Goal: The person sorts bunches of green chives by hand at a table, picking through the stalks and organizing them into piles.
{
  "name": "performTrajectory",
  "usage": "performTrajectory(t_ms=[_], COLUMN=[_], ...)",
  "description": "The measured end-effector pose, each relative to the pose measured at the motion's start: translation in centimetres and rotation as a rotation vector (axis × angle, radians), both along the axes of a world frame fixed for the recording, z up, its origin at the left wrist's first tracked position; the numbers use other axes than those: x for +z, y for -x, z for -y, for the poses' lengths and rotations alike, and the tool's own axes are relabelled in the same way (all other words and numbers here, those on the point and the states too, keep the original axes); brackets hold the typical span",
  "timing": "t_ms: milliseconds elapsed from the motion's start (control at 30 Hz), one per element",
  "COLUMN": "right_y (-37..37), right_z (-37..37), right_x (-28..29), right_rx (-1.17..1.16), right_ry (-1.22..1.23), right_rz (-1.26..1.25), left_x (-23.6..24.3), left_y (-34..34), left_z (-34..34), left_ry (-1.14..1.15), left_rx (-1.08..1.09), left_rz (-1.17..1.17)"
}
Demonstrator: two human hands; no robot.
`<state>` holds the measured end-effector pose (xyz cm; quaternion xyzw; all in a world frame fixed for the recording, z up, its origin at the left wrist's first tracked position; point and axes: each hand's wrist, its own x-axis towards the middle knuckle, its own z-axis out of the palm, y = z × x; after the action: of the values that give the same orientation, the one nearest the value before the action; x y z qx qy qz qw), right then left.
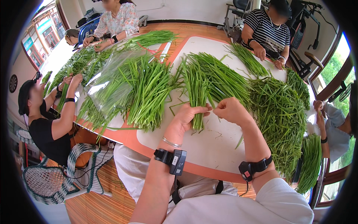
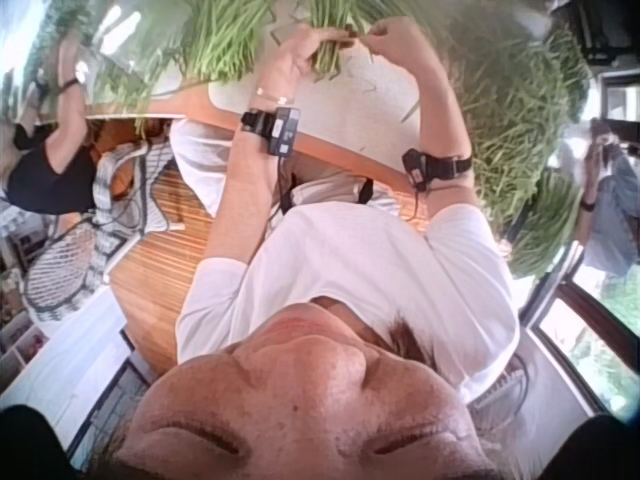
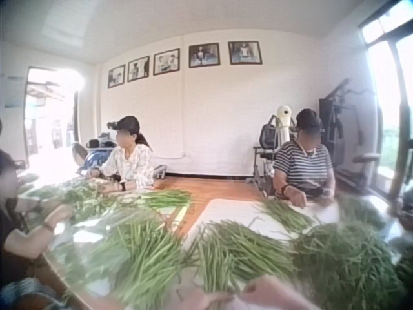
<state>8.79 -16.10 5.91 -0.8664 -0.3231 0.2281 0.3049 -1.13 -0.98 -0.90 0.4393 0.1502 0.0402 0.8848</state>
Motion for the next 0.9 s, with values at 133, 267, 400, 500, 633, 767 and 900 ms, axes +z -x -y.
performTrajectory(t_ms=[133, 267, 400, 500, 633, 767, 900], right_y=[1.1, -1.0, -2.9, -2.1, -1.4, -0.6, 0.1], right_z=[-0.4, 0.4, 1.6, 0.8, 0.5, 0.2, 0.0], right_x=[0.8, 0.2, -1.3, -2.2, -2.2, 0.2, 0.6], right_rx=[0.135, -0.029, -0.12, -0.099, -0.007, -0.016, -0.039], right_ry=[0.043, -0.013, 0.257, 0.309, 0.287, 0.042, -0.125], right_rz=[-0.147, 0.095, 0.45, 0.504, 0.45, -0.012, -0.151], left_x=[0.7, 0.2, -0.3, -0.1, -0.1, 0.2, -0.1], left_y=[0.3, 0.2, -0.2, 0.0, -0.1, 0.2, 0.1], left_z=[0.1, -0.2, -0.4, -0.4, -0.1, 0.1, 0.1], left_ry=[0.091, 0.078, 0.062, 0.036, 0.033, 0.025, 0.067], left_rx=[-0.021, 0.038, 0.023, 0.015, 0.015, 0.007, -0.011], left_rz=[0.057, 0.019, -0.023, -0.031, -0.033, -0.004, 0.047])
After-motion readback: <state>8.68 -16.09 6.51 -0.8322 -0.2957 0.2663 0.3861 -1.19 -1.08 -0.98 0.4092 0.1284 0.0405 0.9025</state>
